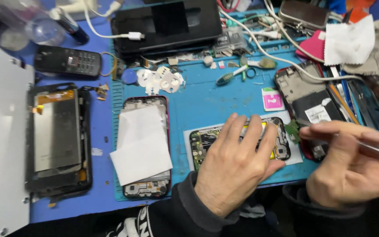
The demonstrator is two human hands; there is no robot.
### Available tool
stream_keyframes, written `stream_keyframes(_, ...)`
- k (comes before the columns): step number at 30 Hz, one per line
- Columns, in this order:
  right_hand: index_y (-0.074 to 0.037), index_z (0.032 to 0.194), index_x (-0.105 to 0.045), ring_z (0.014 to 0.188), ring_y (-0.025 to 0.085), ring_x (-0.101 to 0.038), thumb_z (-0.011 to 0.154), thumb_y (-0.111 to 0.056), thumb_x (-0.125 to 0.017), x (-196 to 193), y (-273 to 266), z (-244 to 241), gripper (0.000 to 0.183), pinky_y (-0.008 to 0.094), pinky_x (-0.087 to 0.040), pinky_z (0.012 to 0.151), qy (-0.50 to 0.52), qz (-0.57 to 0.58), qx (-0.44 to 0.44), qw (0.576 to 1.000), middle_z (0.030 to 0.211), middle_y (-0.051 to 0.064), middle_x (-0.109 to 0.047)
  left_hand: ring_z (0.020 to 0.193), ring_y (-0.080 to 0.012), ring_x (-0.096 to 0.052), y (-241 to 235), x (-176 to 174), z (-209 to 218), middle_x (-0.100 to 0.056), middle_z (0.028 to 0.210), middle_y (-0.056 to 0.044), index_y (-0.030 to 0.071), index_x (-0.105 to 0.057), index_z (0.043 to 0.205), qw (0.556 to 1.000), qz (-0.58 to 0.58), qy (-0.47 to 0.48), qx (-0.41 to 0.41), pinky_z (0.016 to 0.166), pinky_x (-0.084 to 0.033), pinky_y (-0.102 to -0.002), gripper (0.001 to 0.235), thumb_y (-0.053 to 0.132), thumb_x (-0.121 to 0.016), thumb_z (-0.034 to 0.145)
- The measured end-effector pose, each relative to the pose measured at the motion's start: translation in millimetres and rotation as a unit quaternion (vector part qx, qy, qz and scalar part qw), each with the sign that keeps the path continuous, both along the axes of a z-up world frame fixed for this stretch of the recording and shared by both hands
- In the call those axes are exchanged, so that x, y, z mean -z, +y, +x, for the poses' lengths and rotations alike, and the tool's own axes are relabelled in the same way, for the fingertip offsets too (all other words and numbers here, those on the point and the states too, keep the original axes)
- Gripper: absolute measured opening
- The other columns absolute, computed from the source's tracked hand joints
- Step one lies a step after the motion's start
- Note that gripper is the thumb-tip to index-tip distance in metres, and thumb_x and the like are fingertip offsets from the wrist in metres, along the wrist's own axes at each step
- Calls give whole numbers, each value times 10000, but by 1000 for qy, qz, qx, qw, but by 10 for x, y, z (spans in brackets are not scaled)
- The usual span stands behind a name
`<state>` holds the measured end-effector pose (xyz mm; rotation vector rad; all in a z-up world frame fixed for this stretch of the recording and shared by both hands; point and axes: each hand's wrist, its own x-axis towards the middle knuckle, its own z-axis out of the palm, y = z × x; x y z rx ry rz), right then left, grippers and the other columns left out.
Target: Repairing a smartphone by installing internal components and connecting flex cables on a workbench.
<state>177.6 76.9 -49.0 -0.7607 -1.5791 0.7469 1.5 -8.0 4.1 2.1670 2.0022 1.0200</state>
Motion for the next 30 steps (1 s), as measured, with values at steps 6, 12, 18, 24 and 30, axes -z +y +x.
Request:
stream_keyframes(6,60,1414,-351,921,277,-711,1231,-64,-583,55,-26,33,320,307,-581,916,-60,18,8,998,1149,316,-730,1236,-377,-563,52,36,-10,-587,1304,-199,-11,-571,1359,1000,-20,13,-10,1155,-458,-512,673,392,-779,861)
stream_keyframes(12,85,1295,-430,1003,232,-726,1263,24,-609,-67,-60,-94,192,288,-638,972,-48,-1,12,999,1210,247,-643,1274,-381,-573,76,30,-36,-590,1350,-213,-24,-590,1384,999,-38,14,3,1176,-464,-510,642,386,-755,919)
stream_keyframes(18,154,1150,-628,1026,308,-743,1179,152,-529,-3,-41,83,103,344,-612,996,-212,-59,39,975,1151,302,-718,1287,-359,-594,102,40,-14,-609,1349,-203,-18,-604,1380,999,-49,16,0,1180,-484,-500,604,389,-737,954)
stream_keyframes(24,107,1049,-592,995,226,-764,1178,103,-636,-309,-26,-199,137,300,-648,981,-172,-89,28,981,1107,207,-724,1263,-363,-604,118,39,-2,-618,1336,-208,-18,-614,1366,998,-54,18,-8,1165,-489,-503,608,410,-722,948)
stream_keyframes(30,111,1079,-620,1013,226,-766,1170,106,-643,-284,-50,-200,93,290,-648,971,-160,-102,9,982,1118,219,-729,1278,-359,-603,115,42,-3,-615,1347,-201,-17,-605,1369,998,-53,16,-8,1175,-488,-499,605,407,-722,953)
